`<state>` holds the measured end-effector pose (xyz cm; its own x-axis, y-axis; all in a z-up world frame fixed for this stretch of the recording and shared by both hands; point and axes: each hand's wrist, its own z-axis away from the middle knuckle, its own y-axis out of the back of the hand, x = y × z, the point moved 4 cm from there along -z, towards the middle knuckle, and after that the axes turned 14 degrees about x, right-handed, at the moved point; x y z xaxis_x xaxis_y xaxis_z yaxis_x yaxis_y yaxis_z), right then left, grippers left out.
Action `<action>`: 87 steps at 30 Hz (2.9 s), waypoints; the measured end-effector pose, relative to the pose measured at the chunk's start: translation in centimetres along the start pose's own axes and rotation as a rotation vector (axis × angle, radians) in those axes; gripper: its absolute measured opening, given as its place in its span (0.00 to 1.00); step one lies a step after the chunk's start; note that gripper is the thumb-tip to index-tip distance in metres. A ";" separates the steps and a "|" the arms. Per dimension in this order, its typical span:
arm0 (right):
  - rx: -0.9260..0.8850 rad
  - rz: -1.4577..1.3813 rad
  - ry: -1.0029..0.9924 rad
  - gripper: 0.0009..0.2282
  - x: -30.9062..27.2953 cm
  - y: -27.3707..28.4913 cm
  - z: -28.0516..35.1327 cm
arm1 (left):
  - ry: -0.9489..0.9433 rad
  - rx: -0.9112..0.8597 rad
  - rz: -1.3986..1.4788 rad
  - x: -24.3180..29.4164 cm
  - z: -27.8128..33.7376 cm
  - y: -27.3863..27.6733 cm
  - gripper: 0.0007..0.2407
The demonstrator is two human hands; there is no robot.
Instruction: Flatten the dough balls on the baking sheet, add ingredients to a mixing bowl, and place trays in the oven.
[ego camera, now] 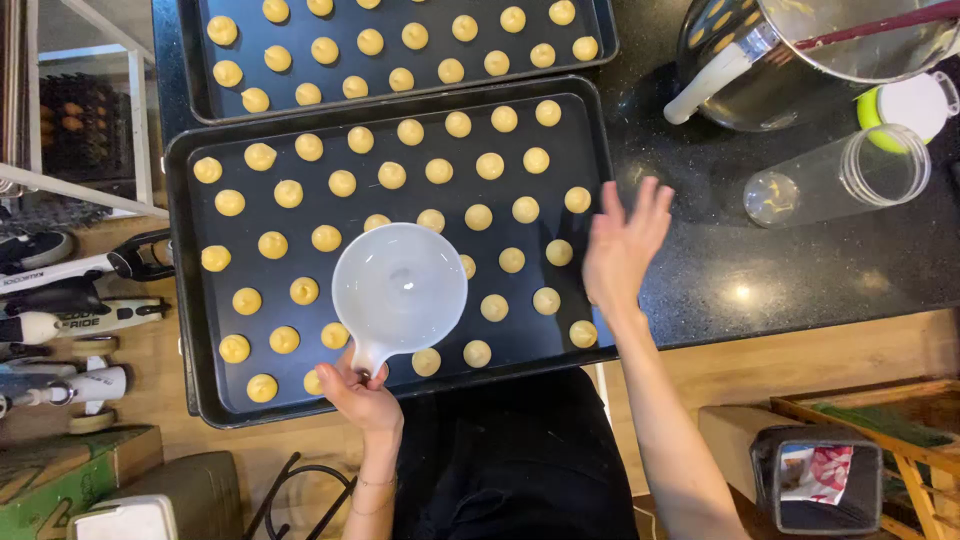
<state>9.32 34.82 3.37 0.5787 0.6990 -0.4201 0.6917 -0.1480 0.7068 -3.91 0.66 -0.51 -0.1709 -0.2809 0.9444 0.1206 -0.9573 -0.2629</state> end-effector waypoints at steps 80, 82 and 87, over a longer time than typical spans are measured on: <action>-0.069 0.152 0.035 0.19 -15.9 -4.1 11.9 | -0.035 0.089 -0.029 4.3 -10.2 15.7 0.37; -0.080 0.165 0.044 0.18 -16.3 -3.6 11.8 | -0.050 0.058 -0.061 4.7 -9.9 15.2 0.38; 0.118 -0.325 -0.091 0.25 -22.2 3.5 9.5 | -0.014 0.077 -0.057 2.1 -9.5 14.1 0.35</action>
<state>2.97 12.07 9.74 0.3528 0.6586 -0.6647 0.8880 -0.0117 0.4597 -11.92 -14.08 -4.08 -0.1660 -0.2248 0.9602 0.1858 -0.9634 -0.1935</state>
